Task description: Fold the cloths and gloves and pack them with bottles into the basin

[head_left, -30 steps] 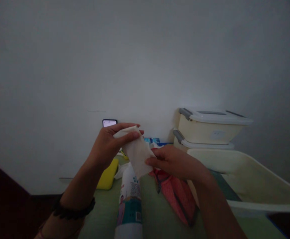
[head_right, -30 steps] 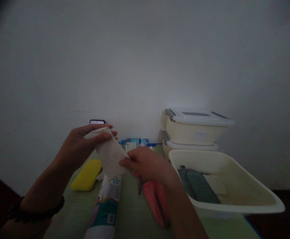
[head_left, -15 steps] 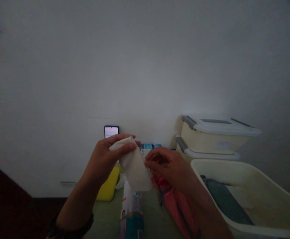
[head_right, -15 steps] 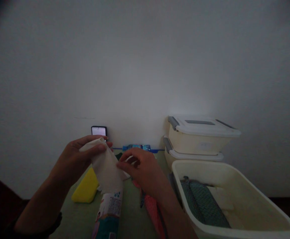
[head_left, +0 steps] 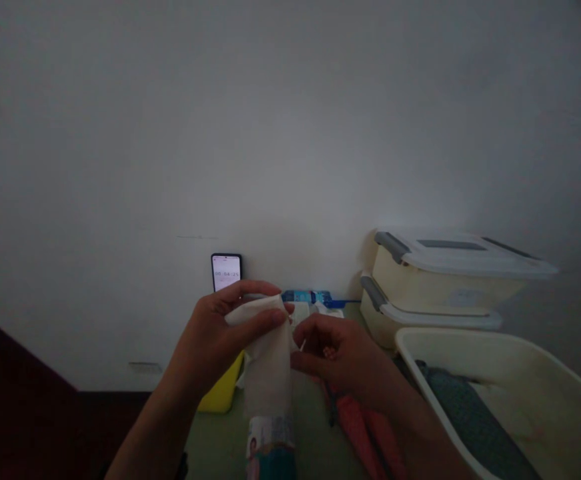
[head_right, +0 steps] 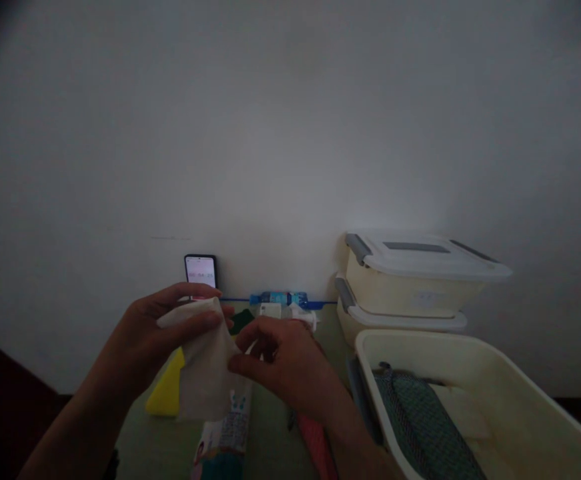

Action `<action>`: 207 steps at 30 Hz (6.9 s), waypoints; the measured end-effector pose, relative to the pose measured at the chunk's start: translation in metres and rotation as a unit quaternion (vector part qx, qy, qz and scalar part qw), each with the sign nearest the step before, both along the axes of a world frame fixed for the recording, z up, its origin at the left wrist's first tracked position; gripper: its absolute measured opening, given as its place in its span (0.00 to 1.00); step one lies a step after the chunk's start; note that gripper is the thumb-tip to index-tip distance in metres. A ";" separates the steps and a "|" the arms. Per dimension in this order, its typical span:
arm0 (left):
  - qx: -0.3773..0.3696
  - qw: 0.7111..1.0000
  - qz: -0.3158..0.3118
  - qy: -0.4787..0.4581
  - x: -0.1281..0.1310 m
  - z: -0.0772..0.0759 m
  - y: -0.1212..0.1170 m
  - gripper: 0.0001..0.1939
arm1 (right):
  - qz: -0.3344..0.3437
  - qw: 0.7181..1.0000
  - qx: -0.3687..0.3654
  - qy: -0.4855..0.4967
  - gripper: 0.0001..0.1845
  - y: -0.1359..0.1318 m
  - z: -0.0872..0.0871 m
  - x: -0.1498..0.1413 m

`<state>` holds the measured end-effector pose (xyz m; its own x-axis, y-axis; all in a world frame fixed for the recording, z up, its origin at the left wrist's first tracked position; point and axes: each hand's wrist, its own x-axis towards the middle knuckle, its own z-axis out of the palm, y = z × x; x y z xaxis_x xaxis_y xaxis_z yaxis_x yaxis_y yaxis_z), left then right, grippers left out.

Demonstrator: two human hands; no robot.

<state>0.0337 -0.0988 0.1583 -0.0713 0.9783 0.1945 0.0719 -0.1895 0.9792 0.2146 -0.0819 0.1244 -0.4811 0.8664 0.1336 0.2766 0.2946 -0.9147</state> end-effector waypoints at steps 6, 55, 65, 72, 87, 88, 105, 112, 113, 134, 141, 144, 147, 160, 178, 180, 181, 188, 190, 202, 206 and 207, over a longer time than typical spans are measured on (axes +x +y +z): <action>0.050 0.996 -0.004 0.067 0.001 0.001 -0.004 0.03 | -0.004 1.000 0.018 -0.014 0.11 -0.007 0.014 0.010; 0.043 0.999 -0.009 -0.001 0.024 0.007 -0.014 0.15 | 0.026 0.998 0.048 0.022 0.10 -0.012 0.016 0.013; -0.062 0.982 -0.178 0.023 0.008 0.000 -0.006 0.17 | -0.026 0.986 -0.065 0.152 0.13 -0.011 0.019 0.016; -0.058 0.990 -0.123 -0.027 0.011 0.002 -0.006 0.11 | -0.008 0.986 -0.088 0.139 0.17 -0.010 0.015 0.020; -0.049 0.986 -0.159 -0.021 0.013 0.002 -0.007 0.15 | -0.031 0.979 -0.097 0.174 0.15 -0.013 0.018 0.025; -0.050 0.987 -0.150 -0.024 0.013 0.002 -0.007 0.15 | -0.029 0.980 -0.096 0.174 0.15 -0.013 0.018 0.025; -0.045 0.989 -0.136 -0.041 0.012 0.002 -0.006 0.15 | 0.003 0.970 -0.125 0.210 0.19 -0.015 0.023 0.027; 0.032 0.994 -0.093 -0.052 0.020 0.002 -0.009 0.18 | 0.003 0.971 -0.112 0.209 0.18 -0.015 0.021 0.024; 0.049 0.994 -0.081 -0.053 0.020 0.001 -0.009 0.18 | -0.002 0.971 -0.112 0.213 0.17 -0.015 0.021 0.024; 0.037 0.998 -0.051 0.014 0.020 0.001 -0.009 0.07 | -0.028 0.975 -0.091 0.199 0.17 -0.014 0.021 0.024; -0.046 0.982 -0.142 -0.119 0.013 0.000 -0.003 0.31 | -0.029 0.975 -0.100 0.197 0.18 -0.013 0.021 0.024; -0.070 0.974 -0.183 -0.113 0.011 -0.002 -0.001 0.33 | -0.027 0.974 -0.095 0.203 0.17 -0.013 0.021 0.024; -0.081 0.971 -0.210 -0.077 0.010 -0.003 0.000 0.21 | -0.024 0.975 -0.094 0.199 0.17 -0.013 0.020 0.024; -0.058 0.976 -0.191 -0.088 0.008 0.002 -0.005 0.11 | -0.069 0.975 -0.074 0.199 0.11 -0.014 0.019 0.022; 0.060 0.973 -0.164 -0.151 0.011 0.002 -0.009 0.11 | -0.033 0.974 0.098 0.202 0.17 -0.022 0.022 0.023; 0.076 0.975 -0.156 -0.140 0.011 0.003 -0.009 0.09 | -0.033 0.976 0.079 0.198 0.15 -0.021 0.021 0.022; 0.083 0.976 -0.152 -0.134 0.010 0.003 -0.009 0.09 | -0.038 0.977 0.070 0.197 0.13 -0.020 0.020 0.022; 0.119 0.972 -0.182 -0.091 0.007 0.000 -0.010 0.08 | -0.047 0.975 0.080 0.200 0.11 -0.017 0.018 0.022; 0.125 0.970 -0.194 -0.083 0.004 -0.001 -0.010 0.08 | -0.051 0.974 0.112 0.191 0.14 -0.017 0.018 0.022; 0.011 0.983 -0.171 -0.072 0.005 0.005 -0.010 0.12 | -0.083 0.958 0.015 0.273 0.11 -0.020 0.019 0.006; -0.052 0.984 -0.158 -0.059 0.011 0.008 -0.009 0.13 | -0.113 0.961 0.015 0.252 0.11 -0.019 0.019 0.006; -0.053 0.986 -0.149 -0.047 0.012 0.007 -0.009 0.13 | -0.124 0.963 0.016 0.238 0.11 -0.019 0.019 0.006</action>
